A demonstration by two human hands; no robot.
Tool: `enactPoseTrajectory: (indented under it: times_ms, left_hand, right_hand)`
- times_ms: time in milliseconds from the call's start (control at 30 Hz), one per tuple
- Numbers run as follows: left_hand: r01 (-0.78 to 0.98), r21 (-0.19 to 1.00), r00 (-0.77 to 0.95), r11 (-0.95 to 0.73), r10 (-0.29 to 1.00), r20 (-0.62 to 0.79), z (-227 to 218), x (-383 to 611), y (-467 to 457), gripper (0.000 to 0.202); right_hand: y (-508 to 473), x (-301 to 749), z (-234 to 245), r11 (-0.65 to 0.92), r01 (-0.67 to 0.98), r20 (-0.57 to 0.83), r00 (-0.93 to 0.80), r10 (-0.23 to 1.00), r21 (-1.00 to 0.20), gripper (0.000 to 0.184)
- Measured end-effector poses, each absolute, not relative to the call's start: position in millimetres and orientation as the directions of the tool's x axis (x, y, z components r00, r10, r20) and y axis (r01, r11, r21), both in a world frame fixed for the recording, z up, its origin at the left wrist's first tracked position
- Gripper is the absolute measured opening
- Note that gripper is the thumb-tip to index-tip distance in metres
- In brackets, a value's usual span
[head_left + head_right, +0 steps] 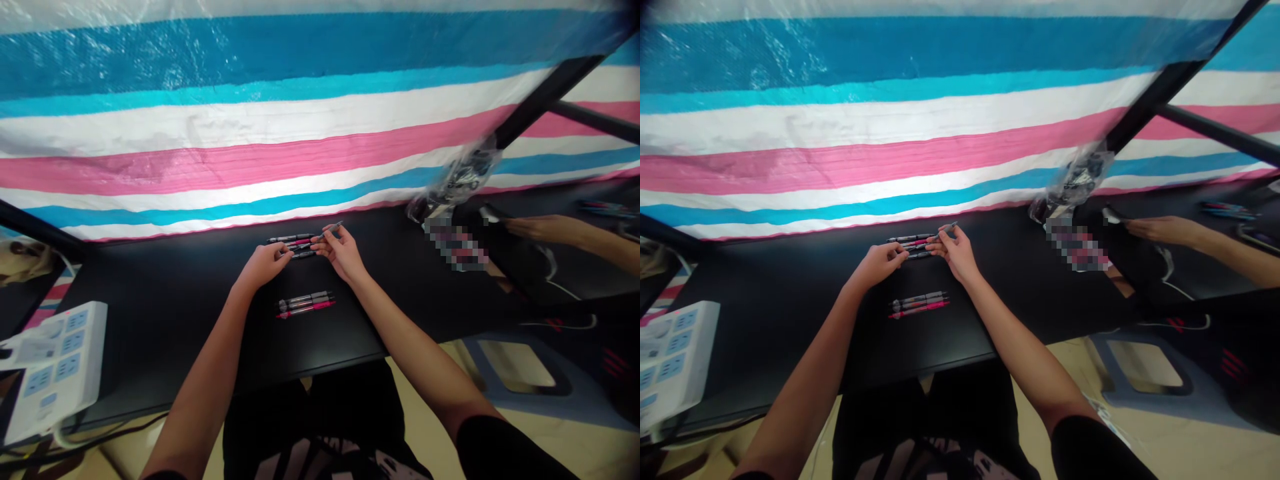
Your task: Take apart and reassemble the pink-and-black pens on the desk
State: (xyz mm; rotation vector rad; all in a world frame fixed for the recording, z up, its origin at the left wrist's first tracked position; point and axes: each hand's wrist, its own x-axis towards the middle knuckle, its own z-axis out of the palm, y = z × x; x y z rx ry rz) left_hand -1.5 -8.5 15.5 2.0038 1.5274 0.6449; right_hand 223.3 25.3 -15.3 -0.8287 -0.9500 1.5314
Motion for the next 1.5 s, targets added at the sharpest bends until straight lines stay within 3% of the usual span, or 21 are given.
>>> enactPoseTrajectory:
  times_ms: [1133, 1500]
  left_hand:
    - [0.714, 0.667, 0.251, -0.214, 0.967, 0.043, 16.4, 0.3, -9.0, 0.029]
    - [0.686, 0.683, 0.259, -0.252, 0.961, 0.095, 10.4, -3.2, -7.0, 0.017]
  right_hand:
    - [23.0, 223.5, -9.9, -0.054, -0.411, 0.004, -0.138, 0.990, -0.910, 0.047]
    - [28.8, 229.3, -17.0, -0.175, -0.480, -0.102, -0.174, 0.979, -0.860, 0.034]
